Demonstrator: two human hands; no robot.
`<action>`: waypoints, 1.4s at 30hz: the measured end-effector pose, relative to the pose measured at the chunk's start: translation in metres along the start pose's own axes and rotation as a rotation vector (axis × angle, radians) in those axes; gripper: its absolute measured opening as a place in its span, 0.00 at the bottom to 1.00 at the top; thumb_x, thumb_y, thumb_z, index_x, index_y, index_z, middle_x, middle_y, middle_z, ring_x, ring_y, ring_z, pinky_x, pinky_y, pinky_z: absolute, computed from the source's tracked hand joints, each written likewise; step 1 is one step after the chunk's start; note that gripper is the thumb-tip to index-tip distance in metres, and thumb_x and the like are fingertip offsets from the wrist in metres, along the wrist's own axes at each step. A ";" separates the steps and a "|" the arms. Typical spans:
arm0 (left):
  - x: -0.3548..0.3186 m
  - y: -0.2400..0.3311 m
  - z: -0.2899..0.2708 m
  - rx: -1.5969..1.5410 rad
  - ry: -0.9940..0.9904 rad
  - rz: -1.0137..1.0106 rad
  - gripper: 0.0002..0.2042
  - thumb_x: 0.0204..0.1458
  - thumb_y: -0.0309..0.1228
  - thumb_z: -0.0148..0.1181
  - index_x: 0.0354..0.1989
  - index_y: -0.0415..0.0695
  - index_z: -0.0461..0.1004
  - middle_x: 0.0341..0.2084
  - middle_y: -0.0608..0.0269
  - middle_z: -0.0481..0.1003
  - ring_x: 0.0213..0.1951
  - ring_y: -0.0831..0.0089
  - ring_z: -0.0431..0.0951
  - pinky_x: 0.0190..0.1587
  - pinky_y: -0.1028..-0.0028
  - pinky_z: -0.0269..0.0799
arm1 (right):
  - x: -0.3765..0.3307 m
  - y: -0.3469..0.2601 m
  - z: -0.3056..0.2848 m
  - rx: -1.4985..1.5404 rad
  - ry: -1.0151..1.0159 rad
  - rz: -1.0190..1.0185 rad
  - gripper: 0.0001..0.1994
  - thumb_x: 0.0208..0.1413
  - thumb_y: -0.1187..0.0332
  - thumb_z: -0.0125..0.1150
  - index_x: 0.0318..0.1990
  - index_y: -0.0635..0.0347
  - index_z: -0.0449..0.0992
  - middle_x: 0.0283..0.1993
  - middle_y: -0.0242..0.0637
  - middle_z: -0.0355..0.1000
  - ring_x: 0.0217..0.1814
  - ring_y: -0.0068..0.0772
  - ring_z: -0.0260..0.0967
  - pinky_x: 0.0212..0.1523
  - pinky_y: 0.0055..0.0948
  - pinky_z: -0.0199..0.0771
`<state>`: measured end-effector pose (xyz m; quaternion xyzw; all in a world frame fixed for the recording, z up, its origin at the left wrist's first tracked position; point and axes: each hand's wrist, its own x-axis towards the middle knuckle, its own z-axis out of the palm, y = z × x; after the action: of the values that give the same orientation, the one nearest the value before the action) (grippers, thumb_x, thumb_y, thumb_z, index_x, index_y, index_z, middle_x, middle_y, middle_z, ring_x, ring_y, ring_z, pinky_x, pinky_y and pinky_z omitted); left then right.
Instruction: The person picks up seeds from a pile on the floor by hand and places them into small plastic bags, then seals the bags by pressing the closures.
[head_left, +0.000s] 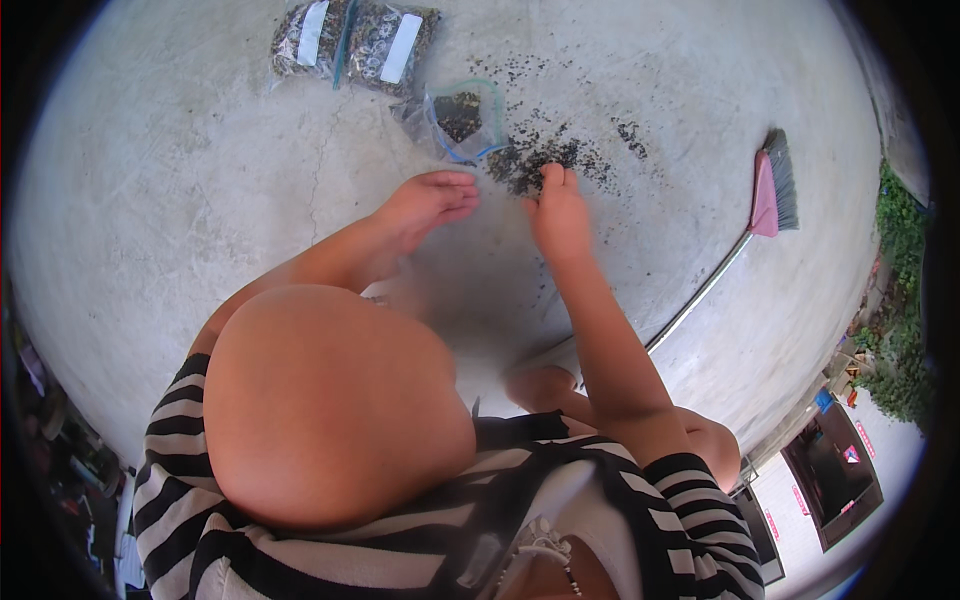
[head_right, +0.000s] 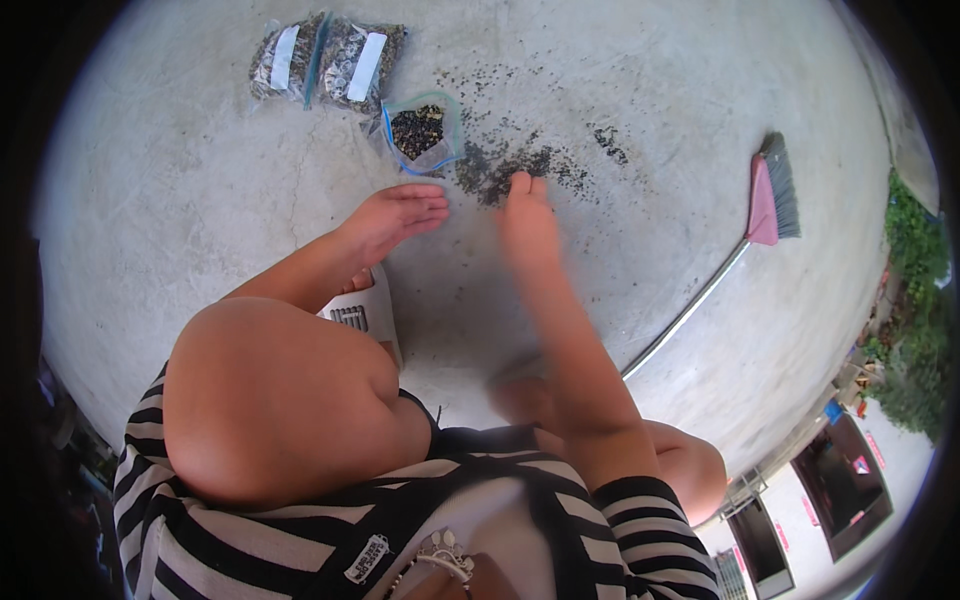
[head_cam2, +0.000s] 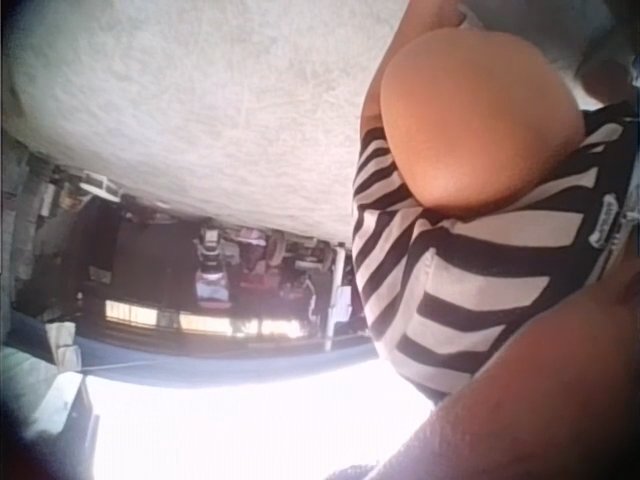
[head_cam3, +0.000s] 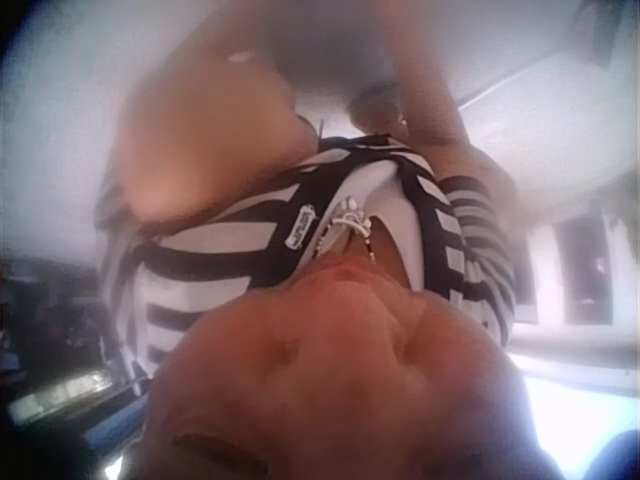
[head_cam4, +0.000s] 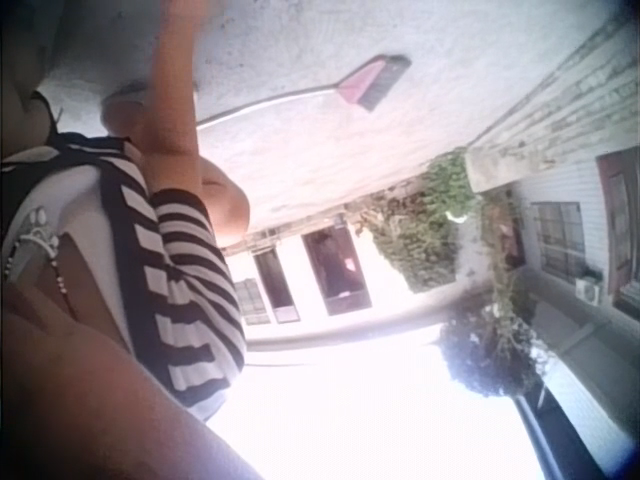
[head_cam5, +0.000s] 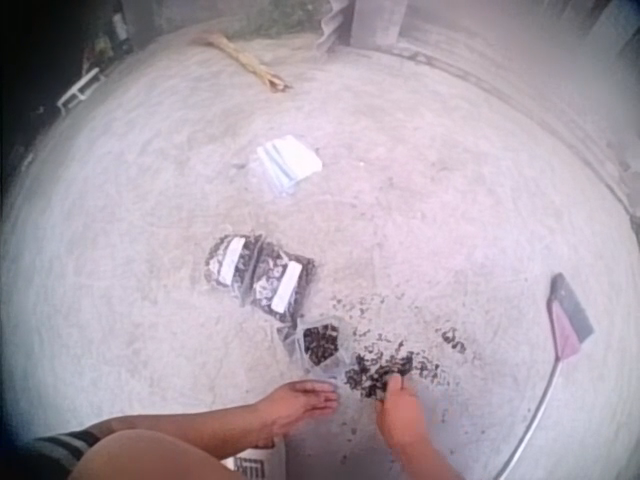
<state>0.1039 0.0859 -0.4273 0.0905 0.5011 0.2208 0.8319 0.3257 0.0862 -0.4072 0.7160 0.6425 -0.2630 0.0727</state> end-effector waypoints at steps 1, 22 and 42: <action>-0.001 0.001 0.001 0.000 -0.005 0.007 0.18 0.65 0.24 0.53 0.62 0.32 0.67 0.57 0.49 0.73 0.61 0.61 0.74 0.66 0.63 0.70 | 0.001 -0.006 0.002 0.071 0.055 -0.037 0.24 0.51 0.75 0.70 0.55 0.60 0.68 0.53 0.48 0.71 0.46 0.53 0.76 0.47 0.45 0.77; 0.002 -0.001 -0.001 -0.034 0.011 -0.008 0.17 0.63 0.21 0.53 0.60 0.31 0.68 0.55 0.49 0.74 0.59 0.60 0.75 0.66 0.63 0.71 | 0.037 -0.011 0.010 0.109 0.194 -0.415 0.08 0.51 0.74 0.65 0.40 0.56 0.80 0.39 0.39 0.74 0.42 0.46 0.76 0.43 0.42 0.78; -0.018 0.010 -0.019 0.205 0.165 0.179 0.12 0.66 0.26 0.48 0.55 0.38 0.71 0.42 0.60 0.75 0.44 0.70 0.77 0.48 0.71 0.76 | 0.032 0.017 -0.048 0.399 0.542 -0.401 0.16 0.61 0.70 0.61 0.56 0.55 0.77 0.60 0.46 0.74 0.63 0.51 0.69 0.63 0.43 0.70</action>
<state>0.0775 0.0853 -0.4181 0.2008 0.5774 0.2485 0.7514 0.3569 0.1326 -0.3847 0.6199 0.7019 -0.1931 -0.2929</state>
